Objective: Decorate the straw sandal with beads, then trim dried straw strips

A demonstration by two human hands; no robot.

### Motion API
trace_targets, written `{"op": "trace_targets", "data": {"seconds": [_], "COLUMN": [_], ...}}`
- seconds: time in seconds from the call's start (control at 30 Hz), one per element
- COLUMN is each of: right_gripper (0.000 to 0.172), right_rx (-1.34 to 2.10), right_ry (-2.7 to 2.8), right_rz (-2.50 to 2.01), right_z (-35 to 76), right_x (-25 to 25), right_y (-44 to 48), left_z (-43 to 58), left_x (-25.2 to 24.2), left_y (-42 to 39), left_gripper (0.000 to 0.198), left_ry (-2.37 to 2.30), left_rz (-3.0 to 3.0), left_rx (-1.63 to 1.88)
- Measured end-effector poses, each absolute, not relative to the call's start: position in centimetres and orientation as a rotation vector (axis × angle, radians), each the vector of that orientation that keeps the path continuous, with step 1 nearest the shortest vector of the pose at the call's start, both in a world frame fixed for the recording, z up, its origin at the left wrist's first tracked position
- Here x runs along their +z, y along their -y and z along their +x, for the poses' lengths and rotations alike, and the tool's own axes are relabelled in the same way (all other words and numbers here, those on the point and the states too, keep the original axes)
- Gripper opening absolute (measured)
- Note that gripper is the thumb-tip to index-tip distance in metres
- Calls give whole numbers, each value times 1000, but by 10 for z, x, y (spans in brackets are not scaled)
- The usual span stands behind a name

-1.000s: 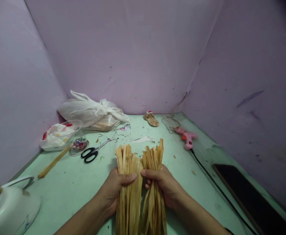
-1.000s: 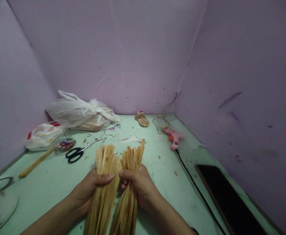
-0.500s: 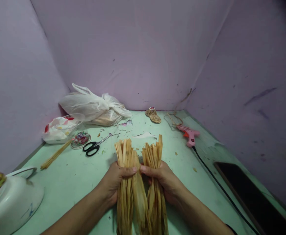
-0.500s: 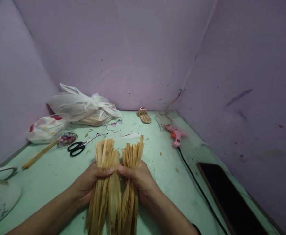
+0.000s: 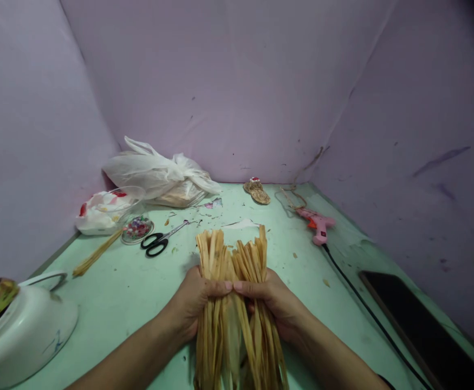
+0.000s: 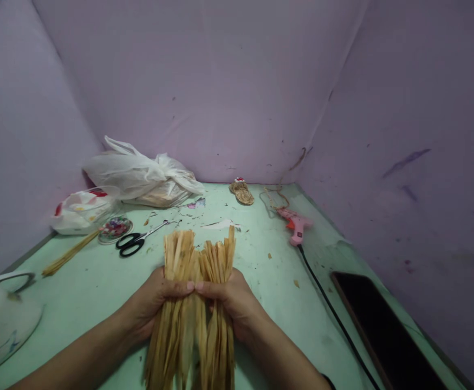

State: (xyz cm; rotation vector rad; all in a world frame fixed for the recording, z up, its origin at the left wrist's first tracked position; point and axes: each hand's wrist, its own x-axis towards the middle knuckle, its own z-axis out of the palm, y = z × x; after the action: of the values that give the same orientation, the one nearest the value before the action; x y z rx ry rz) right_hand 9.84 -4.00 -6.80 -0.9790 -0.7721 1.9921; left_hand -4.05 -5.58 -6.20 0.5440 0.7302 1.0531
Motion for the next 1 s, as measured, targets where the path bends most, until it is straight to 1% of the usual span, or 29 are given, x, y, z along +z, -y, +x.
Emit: {"op": "trace_targets", "data": {"seconds": [0.17,0.37,0.43,0.53,0.67,0.8,1.0], "right_gripper": [25,23,28,42,45,42,34], "right_rx": [1970,1981,2009,2079,2116,2102,1954], "right_ry": [737,701,691,675,676,721,829], "right_rz": [-1048,-1047,-999,-919,-894,-937,-1045], "right_z": [100,102,102,101,103,104,102], "right_x": [-68,-71,-70,-69,-70,-72,-71], "right_y": [37,37,37,38,36,36,38], "left_z": [-40,-40,-40,-41,-42,-43,-42], "left_x": [-63,-61,-62,-63,-61,-61,-64], "left_y": [55,55,55,55,55,54,54], "left_gripper": [35,33,34,39,43,44,44], "left_ry": [-749,-844,-897,-928,-957,-954,-835], "left_rz": [551,543,539,529,502,517,578], "left_rx": [1052,1060,1078,1090,1098,1080,1042]}}
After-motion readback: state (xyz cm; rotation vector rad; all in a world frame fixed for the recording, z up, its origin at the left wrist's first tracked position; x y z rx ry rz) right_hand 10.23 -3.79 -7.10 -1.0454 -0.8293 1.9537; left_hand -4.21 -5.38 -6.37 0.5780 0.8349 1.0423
